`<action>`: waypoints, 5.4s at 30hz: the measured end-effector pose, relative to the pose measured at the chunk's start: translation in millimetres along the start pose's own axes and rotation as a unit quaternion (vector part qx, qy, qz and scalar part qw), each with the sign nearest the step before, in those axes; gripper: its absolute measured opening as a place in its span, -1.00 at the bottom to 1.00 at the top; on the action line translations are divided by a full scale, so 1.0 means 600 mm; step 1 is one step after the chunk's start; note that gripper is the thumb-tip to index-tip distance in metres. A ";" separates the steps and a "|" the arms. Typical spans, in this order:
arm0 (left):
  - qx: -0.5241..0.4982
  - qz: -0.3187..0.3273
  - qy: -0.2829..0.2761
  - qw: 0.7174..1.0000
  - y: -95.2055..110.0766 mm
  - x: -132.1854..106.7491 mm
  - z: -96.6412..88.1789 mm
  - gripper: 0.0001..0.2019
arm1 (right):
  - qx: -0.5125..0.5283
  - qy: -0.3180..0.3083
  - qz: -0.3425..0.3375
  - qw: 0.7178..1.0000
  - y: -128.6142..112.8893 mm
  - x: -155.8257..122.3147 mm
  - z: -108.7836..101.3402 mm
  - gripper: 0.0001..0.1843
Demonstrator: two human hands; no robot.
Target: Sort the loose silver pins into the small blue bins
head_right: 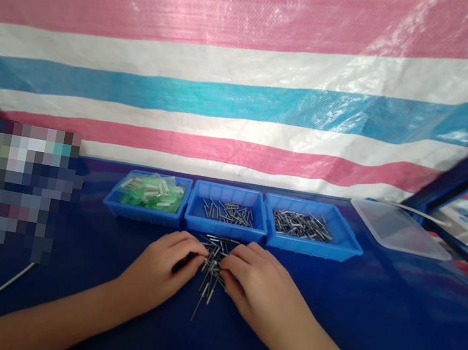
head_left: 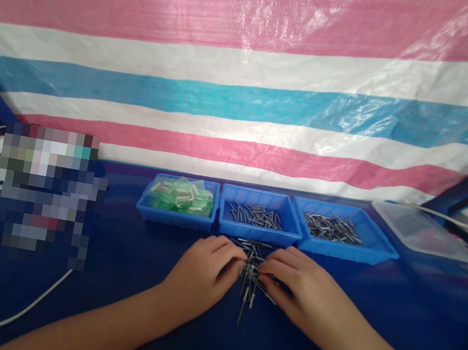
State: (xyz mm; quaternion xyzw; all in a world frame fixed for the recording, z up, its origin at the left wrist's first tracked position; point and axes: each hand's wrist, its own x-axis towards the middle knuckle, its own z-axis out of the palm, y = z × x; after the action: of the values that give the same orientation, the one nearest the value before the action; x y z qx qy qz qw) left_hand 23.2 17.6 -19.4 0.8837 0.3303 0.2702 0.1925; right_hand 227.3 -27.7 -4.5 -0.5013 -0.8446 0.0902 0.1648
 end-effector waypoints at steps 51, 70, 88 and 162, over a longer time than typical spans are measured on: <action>-0.039 0.002 0.012 0.999 0.027 -0.003 -0.002 -0.84 | 0.094 0.304 0.144 0.937 0.060 0.001 -0.054 -0.90; 0.158 0.090 -0.031 0.983 0.025 -0.008 0.002 -0.91 | 0.017 0.221 0.064 0.973 0.041 0.007 -0.041 -0.85; 0.040 0.057 -0.009 0.998 0.024 -0.002 -0.004 -0.83 | 0.150 0.052 -0.036 0.987 -0.008 0.004 -0.019 -0.90; -0.028 -0.034 -0.028 0.999 0.024 -0.004 -0.010 -0.82 | 0.154 0.159 0.019 0.975 -0.029 -0.006 0.004 -0.89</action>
State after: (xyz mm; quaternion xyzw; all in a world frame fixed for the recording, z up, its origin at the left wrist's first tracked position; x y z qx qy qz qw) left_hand 25.3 6.9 -8.2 0.8734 0.3470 0.2481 0.2351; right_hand 213.7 -39.0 -2.2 -0.4939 -0.7740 0.1417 0.3701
